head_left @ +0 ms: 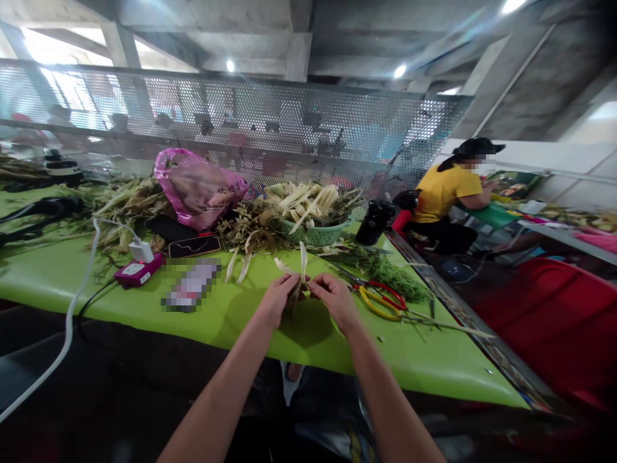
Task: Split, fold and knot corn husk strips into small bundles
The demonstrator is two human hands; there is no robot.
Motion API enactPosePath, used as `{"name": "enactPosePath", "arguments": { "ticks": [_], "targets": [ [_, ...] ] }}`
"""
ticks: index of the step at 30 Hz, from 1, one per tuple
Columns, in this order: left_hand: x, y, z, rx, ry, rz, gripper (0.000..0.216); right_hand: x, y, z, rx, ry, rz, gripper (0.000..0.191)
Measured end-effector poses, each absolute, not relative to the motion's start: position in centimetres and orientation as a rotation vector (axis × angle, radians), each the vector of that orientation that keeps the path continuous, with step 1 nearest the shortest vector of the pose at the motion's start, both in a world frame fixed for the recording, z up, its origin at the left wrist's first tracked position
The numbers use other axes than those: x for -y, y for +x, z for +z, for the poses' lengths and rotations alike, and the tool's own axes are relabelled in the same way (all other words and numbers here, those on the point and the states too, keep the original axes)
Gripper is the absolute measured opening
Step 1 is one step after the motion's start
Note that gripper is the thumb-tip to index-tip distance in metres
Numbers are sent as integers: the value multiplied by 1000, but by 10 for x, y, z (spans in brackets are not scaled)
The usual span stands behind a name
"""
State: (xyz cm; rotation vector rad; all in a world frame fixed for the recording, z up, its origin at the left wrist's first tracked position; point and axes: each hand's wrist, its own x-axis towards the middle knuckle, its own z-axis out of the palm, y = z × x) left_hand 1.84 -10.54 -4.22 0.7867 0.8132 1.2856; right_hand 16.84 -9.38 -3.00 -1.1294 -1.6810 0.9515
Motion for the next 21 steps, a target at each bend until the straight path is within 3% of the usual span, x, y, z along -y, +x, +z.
{"name": "enactPosePath", "arguments": {
  "ticks": [11, 18, 21],
  "targets": [
    [102, 18, -45, -725, 708, 1340, 29, 95, 161, -26, 1588, -1032, 933, 20],
    [103, 17, -43, -718, 663, 1355, 35, 98, 166, -24, 1712, -1087, 114, 22],
    [103, 19, -42, -749, 652, 1388, 37, 104, 160, -23, 1815, -1134, -20, 16]
  ]
}}
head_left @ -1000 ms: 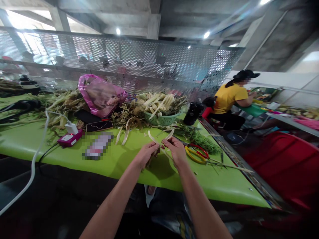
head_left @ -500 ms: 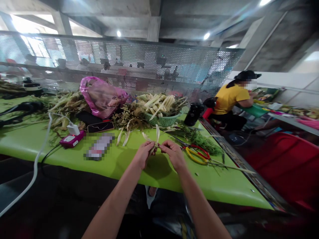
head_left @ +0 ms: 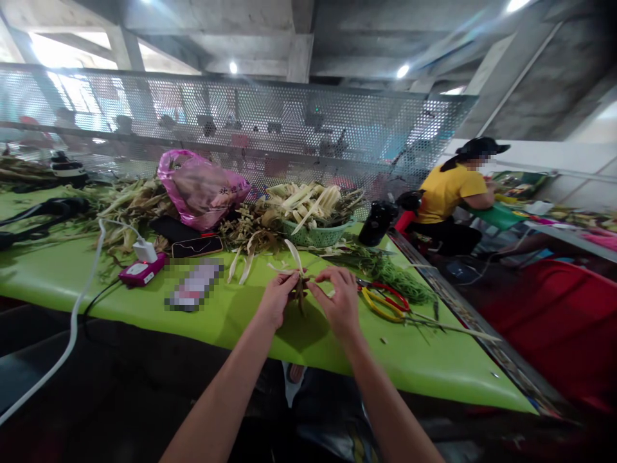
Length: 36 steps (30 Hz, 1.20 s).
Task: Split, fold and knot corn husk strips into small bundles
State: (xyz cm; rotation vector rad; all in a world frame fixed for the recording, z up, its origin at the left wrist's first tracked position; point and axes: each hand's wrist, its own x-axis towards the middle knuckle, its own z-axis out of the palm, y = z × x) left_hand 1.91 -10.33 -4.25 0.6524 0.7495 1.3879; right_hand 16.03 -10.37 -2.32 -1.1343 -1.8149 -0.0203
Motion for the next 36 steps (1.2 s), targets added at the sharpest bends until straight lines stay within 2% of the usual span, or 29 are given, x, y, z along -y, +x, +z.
{"name": "enactPosePath", "arguments": {
  "ticks": [8, 12, 20, 28, 36],
  "targets": [
    [106, 20, -42, -745, 687, 1373, 40, 110, 142, -26, 1969, -1286, -253, 11],
    [105, 20, -41, -771, 763, 1369, 40, 108, 145, -27, 1953, -1258, -173, 4],
    [98, 20, -50, -910, 970, 1470, 39, 99, 152, -32, 1935, -1216, 105, 14],
    [96, 18, -52, -963, 1005, 1497, 33, 97, 155, -33, 1910, -1121, 192, 17],
    [103, 19, -47, -869, 834, 1378, 35, 101, 155, -33, 1971, -1164, 115, 17]
  ]
}}
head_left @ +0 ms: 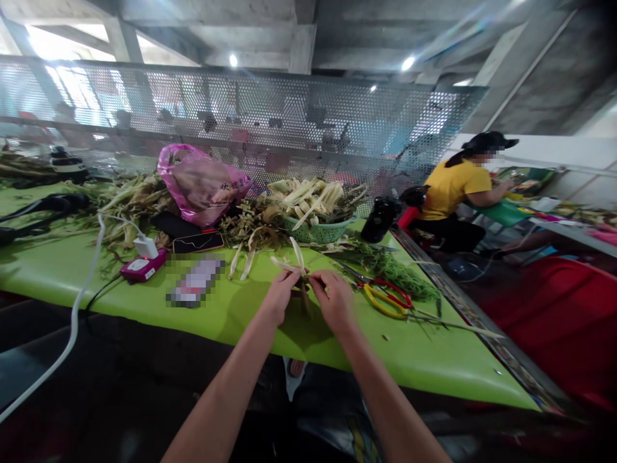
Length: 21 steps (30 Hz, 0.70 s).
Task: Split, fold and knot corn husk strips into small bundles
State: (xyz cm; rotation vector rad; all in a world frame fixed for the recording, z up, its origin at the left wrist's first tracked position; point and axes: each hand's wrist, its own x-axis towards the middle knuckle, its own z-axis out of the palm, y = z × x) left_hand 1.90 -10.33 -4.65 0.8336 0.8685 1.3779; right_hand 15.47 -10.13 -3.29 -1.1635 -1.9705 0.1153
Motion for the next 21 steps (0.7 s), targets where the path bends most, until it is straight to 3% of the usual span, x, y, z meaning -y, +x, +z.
{"name": "enactPosePath", "arguments": {
  "ticks": [21],
  "targets": [
    [100, 13, -47, -786, 681, 1454, 38, 103, 154, -29, 1911, -1045, 314, 15]
  ]
}}
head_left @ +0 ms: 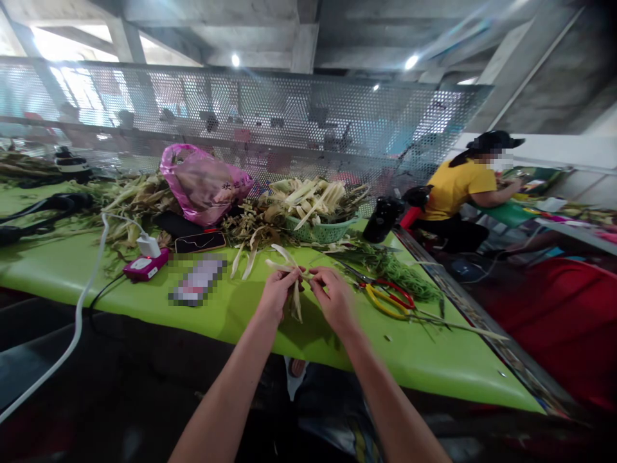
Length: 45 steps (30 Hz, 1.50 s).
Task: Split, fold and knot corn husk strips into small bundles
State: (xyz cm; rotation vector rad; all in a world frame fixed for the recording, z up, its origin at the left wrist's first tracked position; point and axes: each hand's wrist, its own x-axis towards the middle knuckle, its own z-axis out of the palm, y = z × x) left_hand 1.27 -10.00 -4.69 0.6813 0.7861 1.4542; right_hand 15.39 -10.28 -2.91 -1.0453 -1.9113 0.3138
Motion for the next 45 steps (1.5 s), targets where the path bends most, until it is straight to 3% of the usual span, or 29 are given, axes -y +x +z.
{"name": "enactPosePath", "arguments": {
  "ticks": [3, 6, 8, 16, 31, 37, 41, 45],
  "targets": [
    [102, 14, -45, -777, 756, 1375, 39, 101, 158, -31, 1801, -1025, 608, 12],
    [104, 16, -44, -747, 828, 1336, 40, 97, 161, -33, 1639, -935, 1016, 22],
    [105, 18, -44, -732, 837, 1348, 39, 95, 162, -34, 1593, -901, 1111, 23],
    [107, 17, -44, -741, 798, 1255, 36, 93, 163, -31, 1730, -993, 734, 10],
    [108, 15, -39, -796, 745, 1116, 35, 91, 171, -34, 1599, -968, 627, 7],
    [103, 19, -46, -715, 865, 1270, 37, 90, 168, -38, 1581, -999, 842, 20],
    [99, 21, -50, -797, 968, 1415, 26, 93, 164, -36, 1660, -1091, 883, 26],
    [98, 19, -52, -859, 1129, 1394, 14, 94, 164, -35, 1731, -1142, 807, 18]
  ]
}}
